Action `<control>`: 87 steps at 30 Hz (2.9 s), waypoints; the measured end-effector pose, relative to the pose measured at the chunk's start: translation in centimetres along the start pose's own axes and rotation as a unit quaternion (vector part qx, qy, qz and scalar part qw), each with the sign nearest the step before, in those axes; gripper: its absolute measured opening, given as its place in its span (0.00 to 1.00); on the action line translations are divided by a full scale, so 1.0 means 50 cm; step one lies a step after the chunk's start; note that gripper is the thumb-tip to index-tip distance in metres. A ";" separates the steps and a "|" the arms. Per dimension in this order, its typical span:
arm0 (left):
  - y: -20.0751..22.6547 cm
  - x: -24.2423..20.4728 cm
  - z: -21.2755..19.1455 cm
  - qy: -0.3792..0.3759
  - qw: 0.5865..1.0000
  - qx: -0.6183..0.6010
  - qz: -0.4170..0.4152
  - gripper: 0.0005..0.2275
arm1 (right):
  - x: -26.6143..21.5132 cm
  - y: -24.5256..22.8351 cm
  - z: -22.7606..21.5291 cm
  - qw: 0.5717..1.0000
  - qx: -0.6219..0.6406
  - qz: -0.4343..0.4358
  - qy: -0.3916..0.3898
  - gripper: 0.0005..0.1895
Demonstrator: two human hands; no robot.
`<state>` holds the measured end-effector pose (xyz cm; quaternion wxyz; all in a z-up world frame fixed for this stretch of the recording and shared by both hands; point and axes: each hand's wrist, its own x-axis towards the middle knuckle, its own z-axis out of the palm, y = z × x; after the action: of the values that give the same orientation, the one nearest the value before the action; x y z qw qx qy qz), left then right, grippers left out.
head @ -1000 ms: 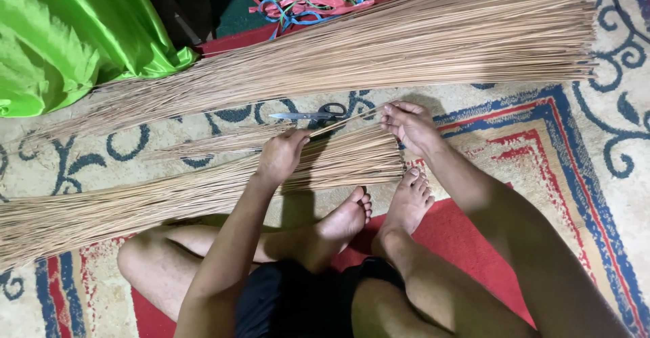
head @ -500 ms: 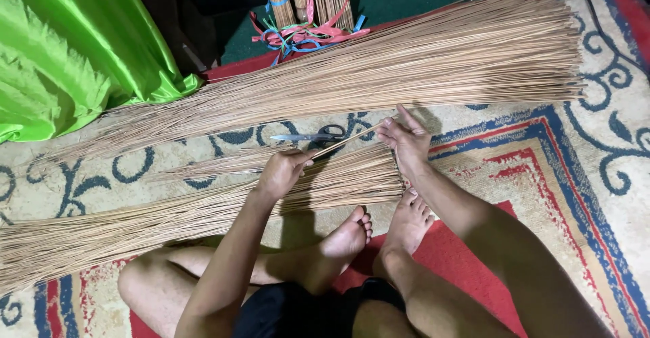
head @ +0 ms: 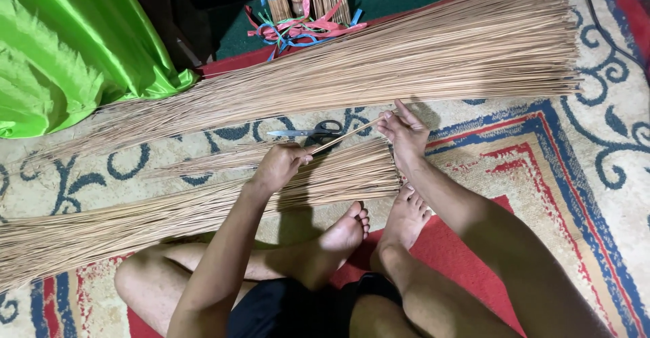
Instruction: Trimming the excess length from a bundle of palm leaf ribs using scissors to create a broom and aligning the sticks.
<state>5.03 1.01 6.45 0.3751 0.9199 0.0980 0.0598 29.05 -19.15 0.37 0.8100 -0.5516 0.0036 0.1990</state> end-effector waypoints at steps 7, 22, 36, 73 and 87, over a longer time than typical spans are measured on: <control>-0.037 0.005 0.014 -0.003 1.000 -0.014 -0.015 0.11 | 0.000 0.001 -0.002 1.000 -0.010 -0.002 0.020 0.19; -0.052 0.006 -0.029 -0.061 0.986 -0.052 -0.145 0.08 | 0.037 -0.042 -0.051 0.998 -0.052 0.035 0.013 0.17; -0.033 0.044 0.089 -0.043 0.990 0.137 0.003 0.07 | -0.104 -0.001 0.080 0.550 -0.594 -0.315 -0.496 0.18; -0.057 -0.054 -0.011 -0.081 0.955 0.281 -0.043 0.12 | 0.062 -0.064 -0.090 0.574 -0.608 -0.218 -0.503 0.13; -0.048 0.033 0.151 -0.042 0.962 0.268 0.030 0.09 | -0.073 0.002 0.044 0.559 -0.572 -0.245 -0.548 0.10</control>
<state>7.68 -2.06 -0.57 0.1164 0.9909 0.0671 0.0041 25.20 -18.30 1.98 0.1884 -0.6632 -0.6909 0.2175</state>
